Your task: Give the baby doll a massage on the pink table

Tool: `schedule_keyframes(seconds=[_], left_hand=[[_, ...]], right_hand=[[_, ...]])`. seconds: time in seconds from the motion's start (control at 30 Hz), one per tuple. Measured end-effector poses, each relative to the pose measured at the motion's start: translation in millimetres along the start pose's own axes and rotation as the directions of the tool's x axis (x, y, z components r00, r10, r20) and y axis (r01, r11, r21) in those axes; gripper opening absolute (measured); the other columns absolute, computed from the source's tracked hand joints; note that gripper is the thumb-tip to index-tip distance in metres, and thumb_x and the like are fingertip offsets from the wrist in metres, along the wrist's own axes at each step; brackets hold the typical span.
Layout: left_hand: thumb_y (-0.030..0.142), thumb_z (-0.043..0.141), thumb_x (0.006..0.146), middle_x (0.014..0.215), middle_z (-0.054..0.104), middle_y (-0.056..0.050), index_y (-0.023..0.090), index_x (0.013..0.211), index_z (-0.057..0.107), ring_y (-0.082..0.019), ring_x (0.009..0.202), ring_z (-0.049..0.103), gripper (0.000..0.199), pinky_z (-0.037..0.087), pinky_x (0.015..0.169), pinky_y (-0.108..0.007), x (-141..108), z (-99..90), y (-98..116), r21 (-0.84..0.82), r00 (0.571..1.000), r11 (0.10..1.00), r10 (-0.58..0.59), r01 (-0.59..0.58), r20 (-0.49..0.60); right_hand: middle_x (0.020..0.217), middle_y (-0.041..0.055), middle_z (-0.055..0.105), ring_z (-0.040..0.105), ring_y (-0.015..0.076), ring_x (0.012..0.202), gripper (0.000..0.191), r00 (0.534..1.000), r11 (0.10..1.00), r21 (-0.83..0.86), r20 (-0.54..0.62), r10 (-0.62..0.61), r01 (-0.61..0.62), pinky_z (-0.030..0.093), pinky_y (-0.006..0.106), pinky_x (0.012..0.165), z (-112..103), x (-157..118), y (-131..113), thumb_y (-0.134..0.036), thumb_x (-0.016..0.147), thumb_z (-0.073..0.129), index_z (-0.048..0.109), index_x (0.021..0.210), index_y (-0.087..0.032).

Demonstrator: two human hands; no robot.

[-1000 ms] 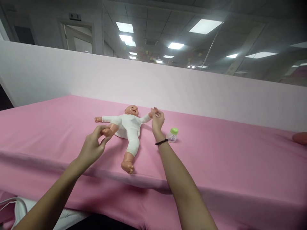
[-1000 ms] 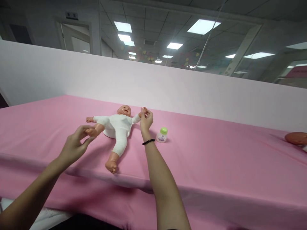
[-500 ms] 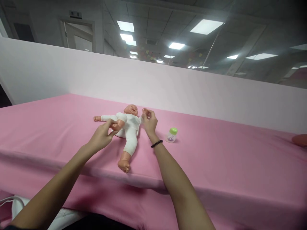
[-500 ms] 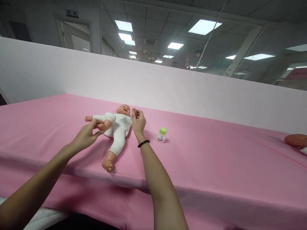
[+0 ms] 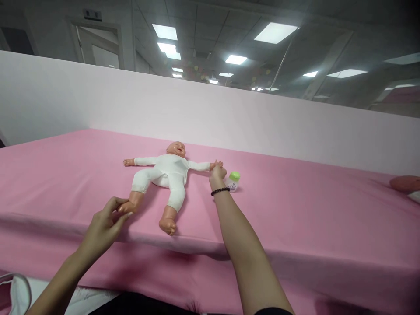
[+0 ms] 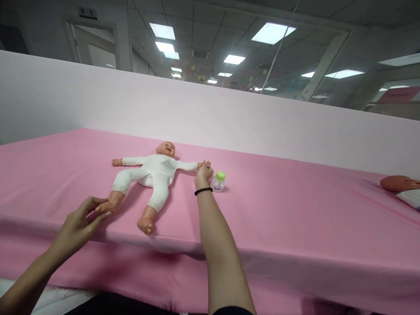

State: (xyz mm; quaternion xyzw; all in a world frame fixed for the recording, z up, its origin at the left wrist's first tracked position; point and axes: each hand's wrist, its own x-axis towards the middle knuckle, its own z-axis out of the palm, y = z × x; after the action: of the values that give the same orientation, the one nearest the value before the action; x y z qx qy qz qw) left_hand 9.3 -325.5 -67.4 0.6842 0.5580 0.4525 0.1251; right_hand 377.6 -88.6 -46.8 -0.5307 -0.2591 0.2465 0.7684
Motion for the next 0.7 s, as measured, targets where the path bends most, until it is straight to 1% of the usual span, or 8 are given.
schedule_keyframes(seconds=[0.1, 0.23, 0.3, 0.43, 0.5, 0.53, 0.6, 0.7], left_hand=[[0.049, 0.06, 0.089, 0.109, 0.073, -0.005, 0.026, 0.111, 0.06, -0.028, 0.107, 0.07, 0.032, 0.056, 0.084, -0.035, 24, -3.7, 25, 0.001, 0.994, 0.998, 0.062, -0.062, -0.094], [0.044, 0.057, 0.093, 0.12, 0.07, -0.008, 0.025, 0.121, 0.058, -0.029, 0.114, 0.067, 0.034, 0.055, 0.092, -0.041, 67, 5.7, 55, -0.017, 0.986, 0.987, 0.158, -0.159, -0.058], [0.039, 0.055, 0.093, 0.119, 0.069, -0.009, 0.024, 0.12, 0.059, -0.029, 0.11, 0.068, 0.031, 0.056, 0.091, -0.043, 88, 20.2, 60, -0.032, 0.98, 0.979, 0.199, -0.199, -0.008], [0.023, 0.047, 0.09, 0.109, 0.069, -0.011, 0.019, 0.113, 0.062, -0.029, 0.098, 0.067, 0.027, 0.056, 0.084, -0.044, 115, 56.6, 52, -0.021, 0.959, 0.964, 0.268, -0.267, 0.097], [0.018, 0.045, 0.087, 0.109, 0.068, -0.012, 0.018, 0.113, 0.063, -0.029, 0.096, 0.066, 0.032, 0.056, 0.082, -0.044, 118, 68.2, 47, 0.013, 0.955, 0.96, 0.277, -0.28, 0.105], [0.017, 0.046, 0.087, 0.11, 0.068, -0.012, 0.018, 0.114, 0.064, -0.028, 0.097, 0.066, 0.033, 0.056, 0.082, -0.043, 117, 70.4, 45, 0.014, 0.956, 0.959, 0.279, -0.281, 0.091], [0.022, 0.049, 0.09, 0.112, 0.069, -0.011, 0.019, 0.116, 0.065, -0.027, 0.1, 0.066, 0.031, 0.057, 0.086, -0.043, 110, 66.8, 45, -0.027, 0.96, 0.96, 0.278, -0.277, 0.042], [0.034, 0.057, 0.092, 0.117, 0.07, -0.009, 0.021, 0.118, 0.065, -0.026, 0.104, 0.067, 0.03, 0.057, 0.093, -0.042, 90, 44.9, 49, -0.11, 0.964, 0.958, 0.264, -0.265, -0.028]], right_hand=[[0.11, 0.0096, 0.071, 0.068, 0.0194, 0.103, 0.026, 0.981, 0.982, -0.011, -0.019, -0.191, 0.191, 0.056, 0.029, 0.087, 16, -21, -22, -0.039, 0.087, 0.066, 0.062, 0.101, -0.017], [0.116, 0.0088, 0.072, 0.069, 0.0173, 0.101, 0.03, 0.841, 0.872, 0.035, 0.249, -0.48, 0.488, 0.056, 0.028, 0.086, 30, -61, -40, -0.04, 0.09, 0.065, 0.062, 0.11, -0.018], [0.112, 0.0063, 0.073, 0.069, 0.0176, 0.098, 0.023, 0.727, 0.809, 0.04, 0.415, -0.547, 0.586, 0.056, 0.029, 0.087, 33, -80, -39, -0.035, 0.093, 0.062, 0.064, 0.111, -0.02], [0.111, 0.0044, 0.074, 0.068, 0.022, 0.103, 0.024, 0.395, 0.577, -0.01, 0.738, -0.547, 0.817, 0.052, 0.037, 0.096, 32, -100, -27, -0.018, 0.091, 0.06, 0.068, 0.113, -0.024], [0.114, 0.0052, 0.074, 0.067, 0.024, 0.105, 0.026, 0.323, 0.511, -0.024, 0.799, -0.506, 0.859, 0.052, 0.039, 0.096, 31, -101, -24, -0.016, 0.09, 0.06, 0.07, 0.113, -0.024], [0.114, 0.0053, 0.074, 0.067, 0.024, 0.105, 0.026, 0.325, 0.514, -0.025, 0.801, -0.503, 0.857, 0.052, 0.039, 0.095, 31, -100, -24, -0.016, 0.091, 0.061, 0.07, 0.114, -0.024], [0.111, 0.0044, 0.075, 0.069, 0.022, 0.1, 0.024, 0.4, 0.584, -0.023, 0.75, -0.526, 0.811, 0.054, 0.036, 0.091, 31, -94, -27, -0.02, 0.091, 0.063, 0.07, 0.114, -0.023], [0.107, 0.0041, 0.076, 0.07, 0.0186, 0.094, 0.02, 0.644, 0.767, 0.004, 0.539, -0.542, 0.641, 0.057, 0.03, 0.083, 32, -78, -36, -0.029, 0.092, 0.066, 0.07, 0.109, -0.021]])
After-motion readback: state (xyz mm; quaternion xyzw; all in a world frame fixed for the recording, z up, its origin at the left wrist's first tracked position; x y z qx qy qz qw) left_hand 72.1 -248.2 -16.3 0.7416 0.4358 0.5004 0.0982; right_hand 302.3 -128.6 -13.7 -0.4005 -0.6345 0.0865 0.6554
